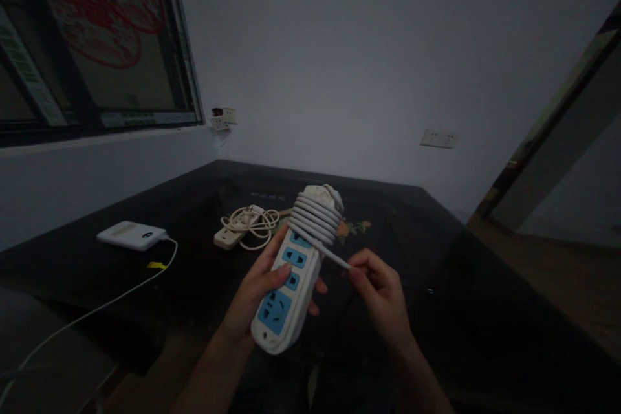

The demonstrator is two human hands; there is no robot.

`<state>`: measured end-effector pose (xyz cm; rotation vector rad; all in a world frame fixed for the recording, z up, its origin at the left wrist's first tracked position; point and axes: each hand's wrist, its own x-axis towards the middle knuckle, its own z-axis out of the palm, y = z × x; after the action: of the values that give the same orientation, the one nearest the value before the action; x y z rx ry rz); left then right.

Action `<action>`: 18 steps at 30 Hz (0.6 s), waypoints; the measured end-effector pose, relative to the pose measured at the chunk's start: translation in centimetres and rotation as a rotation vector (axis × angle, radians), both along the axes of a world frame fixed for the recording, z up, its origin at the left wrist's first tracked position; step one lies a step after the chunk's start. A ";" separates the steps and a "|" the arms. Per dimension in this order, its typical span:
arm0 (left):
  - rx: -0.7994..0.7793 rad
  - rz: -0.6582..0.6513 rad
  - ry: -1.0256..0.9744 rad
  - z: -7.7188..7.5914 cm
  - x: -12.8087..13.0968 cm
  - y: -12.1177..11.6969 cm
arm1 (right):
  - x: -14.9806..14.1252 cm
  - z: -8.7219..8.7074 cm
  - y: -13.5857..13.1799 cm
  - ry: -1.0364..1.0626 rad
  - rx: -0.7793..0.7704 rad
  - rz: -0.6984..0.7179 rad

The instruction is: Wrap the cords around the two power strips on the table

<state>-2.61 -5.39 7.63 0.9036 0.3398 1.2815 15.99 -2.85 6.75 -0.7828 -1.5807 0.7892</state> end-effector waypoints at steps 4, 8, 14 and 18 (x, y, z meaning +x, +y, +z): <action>-0.010 -0.177 -0.141 0.4 -0.3 -0.6 | 1.8 -2.0 2.6 0.053 0.088 0.304; 0.005 -0.326 -0.239 0.8 -0.7 -0.9 | 3.0 -3.3 4.7 0.164 -0.023 0.459; 0.092 -0.438 -0.313 1.1 -0.7 -1.6 | 4.0 -3.9 6.2 0.321 -0.179 0.466; 0.096 -0.478 -0.281 0.6 -0.1 -1.7 | 3.9 -4.0 7.9 0.320 -0.265 0.369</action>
<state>-2.69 -7.13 8.26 0.8097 -0.1566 0.9657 19.93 5.07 2.76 -0.5190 -1.3601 1.3438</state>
